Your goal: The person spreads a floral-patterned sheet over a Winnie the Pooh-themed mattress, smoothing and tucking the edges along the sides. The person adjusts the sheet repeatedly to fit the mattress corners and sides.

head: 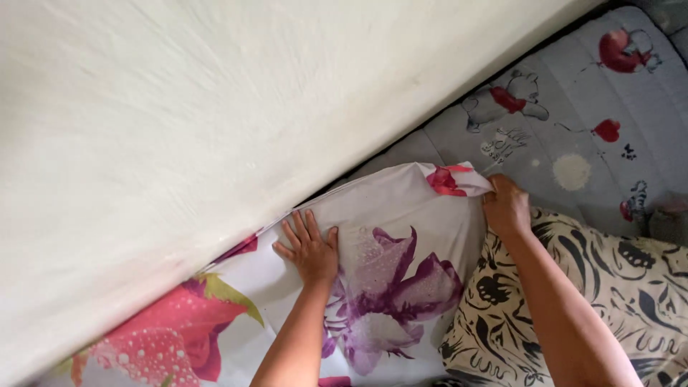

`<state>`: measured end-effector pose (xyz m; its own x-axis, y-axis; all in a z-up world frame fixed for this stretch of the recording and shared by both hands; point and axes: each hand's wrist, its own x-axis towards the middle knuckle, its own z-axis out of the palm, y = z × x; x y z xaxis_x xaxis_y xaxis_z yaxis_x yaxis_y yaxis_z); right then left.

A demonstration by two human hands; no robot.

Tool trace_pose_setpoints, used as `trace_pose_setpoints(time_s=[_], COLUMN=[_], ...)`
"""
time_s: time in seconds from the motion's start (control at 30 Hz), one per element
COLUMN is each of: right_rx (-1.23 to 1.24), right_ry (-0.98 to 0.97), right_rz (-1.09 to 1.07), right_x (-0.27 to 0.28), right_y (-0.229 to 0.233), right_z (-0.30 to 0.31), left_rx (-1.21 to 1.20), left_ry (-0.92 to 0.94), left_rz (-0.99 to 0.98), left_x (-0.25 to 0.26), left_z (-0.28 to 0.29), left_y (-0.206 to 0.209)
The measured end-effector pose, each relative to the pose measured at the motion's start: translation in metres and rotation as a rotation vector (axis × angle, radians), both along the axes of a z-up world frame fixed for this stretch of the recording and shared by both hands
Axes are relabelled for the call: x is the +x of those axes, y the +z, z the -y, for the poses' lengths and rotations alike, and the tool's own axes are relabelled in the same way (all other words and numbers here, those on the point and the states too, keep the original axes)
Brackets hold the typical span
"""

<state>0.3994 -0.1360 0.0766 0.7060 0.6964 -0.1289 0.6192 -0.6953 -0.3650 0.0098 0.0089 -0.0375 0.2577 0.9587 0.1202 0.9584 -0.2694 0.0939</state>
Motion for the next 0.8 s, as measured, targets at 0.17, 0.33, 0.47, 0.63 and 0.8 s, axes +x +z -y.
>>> trace_pose_setpoints(time_s=[0.17,0.33,0.47,0.63,0.8], right_rx=[0.167,0.275,0.337,0.615,0.161], right_ry=[-0.147,-0.158,-0.105,0.058,0.598], right_rz=[0.124,-0.031,0.034,-0.053,0.426], right_x=[-0.025,0.0,0.015,-0.016,-0.094], right_y=[0.025,-0.033,-0.049,-0.035,-0.009], right_z=[-0.034,-0.05,-0.056,-0.062,-0.101], left_rx=[-0.334,-0.192,0.074,-0.037,-0.061], left_ry=[0.025,0.026,-0.038,-0.055,-0.045], left_rz=[0.068,0.007,-0.042,0.141,0.149], left_x=[-0.003,-0.002,-0.005,-0.005,-0.005], left_z=[-0.002,-0.004,-0.008,-0.036,-0.053], left_y=[-0.002,-0.003,0.015,0.03,0.018])
